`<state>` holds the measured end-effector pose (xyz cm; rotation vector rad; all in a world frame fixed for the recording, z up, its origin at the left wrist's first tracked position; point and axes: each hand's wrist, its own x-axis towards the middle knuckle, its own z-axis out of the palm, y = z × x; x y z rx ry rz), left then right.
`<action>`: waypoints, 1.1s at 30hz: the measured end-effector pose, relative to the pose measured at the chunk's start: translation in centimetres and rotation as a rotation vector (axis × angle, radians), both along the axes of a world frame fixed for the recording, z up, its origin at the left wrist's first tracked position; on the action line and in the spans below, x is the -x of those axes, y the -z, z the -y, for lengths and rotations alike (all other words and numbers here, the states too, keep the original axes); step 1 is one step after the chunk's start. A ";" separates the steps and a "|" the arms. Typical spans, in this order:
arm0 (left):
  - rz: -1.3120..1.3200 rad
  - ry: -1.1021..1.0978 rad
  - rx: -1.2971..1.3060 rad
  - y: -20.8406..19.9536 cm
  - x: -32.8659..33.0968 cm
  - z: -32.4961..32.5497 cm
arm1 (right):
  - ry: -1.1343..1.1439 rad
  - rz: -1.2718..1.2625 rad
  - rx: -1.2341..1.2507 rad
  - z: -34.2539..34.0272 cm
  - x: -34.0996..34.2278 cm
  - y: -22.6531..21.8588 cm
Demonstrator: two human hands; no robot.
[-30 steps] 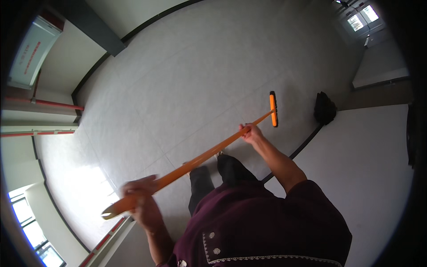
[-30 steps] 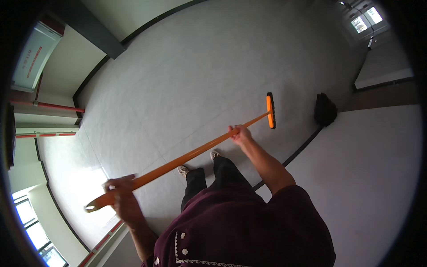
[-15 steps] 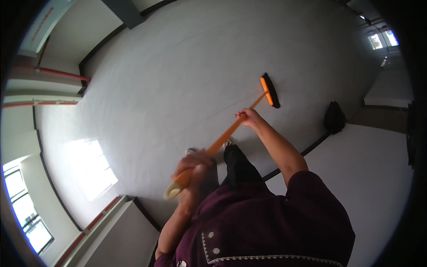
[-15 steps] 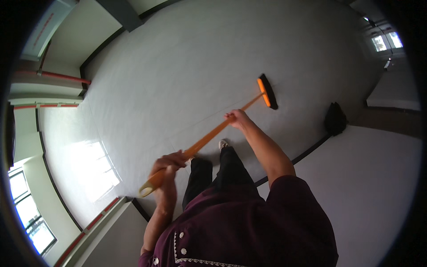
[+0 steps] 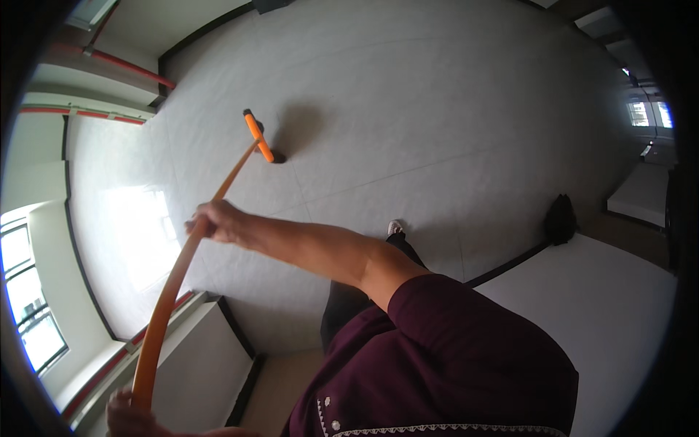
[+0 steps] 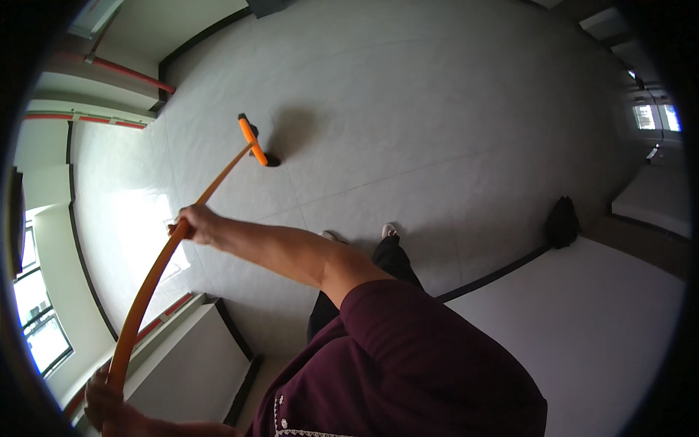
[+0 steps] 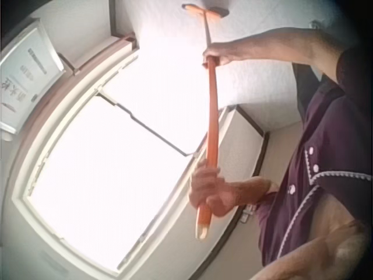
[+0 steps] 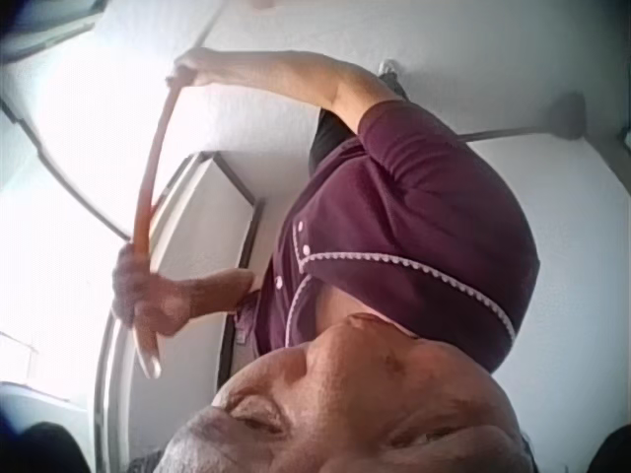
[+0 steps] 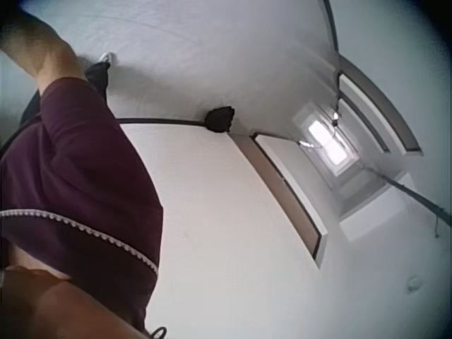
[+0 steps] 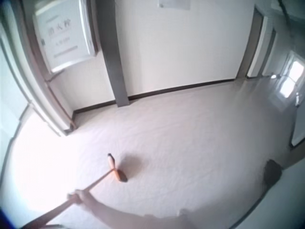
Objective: The person sweeps a tiled floor in a stairwell using a long-handled broom. They move debris toward a dustpan and sweep around a fire extinguisher and along the base of the stairs.
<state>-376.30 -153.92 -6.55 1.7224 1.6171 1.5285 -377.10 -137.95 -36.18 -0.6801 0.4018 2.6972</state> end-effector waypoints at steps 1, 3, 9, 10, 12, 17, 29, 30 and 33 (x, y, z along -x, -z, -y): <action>0.054 -0.151 -0.137 -0.6 -0.2 1.2 | -0.018 0.008 -0.007 0.9 -0.3 -2.5; 0.053 -0.126 -0.237 -3.2 1.3 4.2 | -0.053 -0.010 0.030 2.6 -1.4 -4.9; 0.489 -0.154 -0.271 0.1 4.9 11.0 | -0.117 0.082 -0.142 6.2 -14.7 -0.3; 0.588 -0.179 -0.171 3.3 4.0 10.6 | -0.128 0.179 -0.146 6.0 -17.6 1.3; 0.876 -0.120 0.100 12.0 0.9 6.7 | -0.036 0.445 -0.072 5.2 -25.6 6.2; 1.103 0.177 0.450 21.1 -9.3 0.8 | 0.099 0.835 0.187 4.8 -40.4 16.0; 0.306 -0.059 0.203 2.3 6.0 4.7 | -0.164 0.281 0.350 8.7 -6.5 6.3; 0.283 -0.064 0.130 1.2 5.3 4.4 | -0.227 0.236 0.335 9.0 -3.2 4.6; 0.163 0.053 0.005 0.1 5.2 4.6 | -0.285 -0.029 0.166 10.1 4.1 4.7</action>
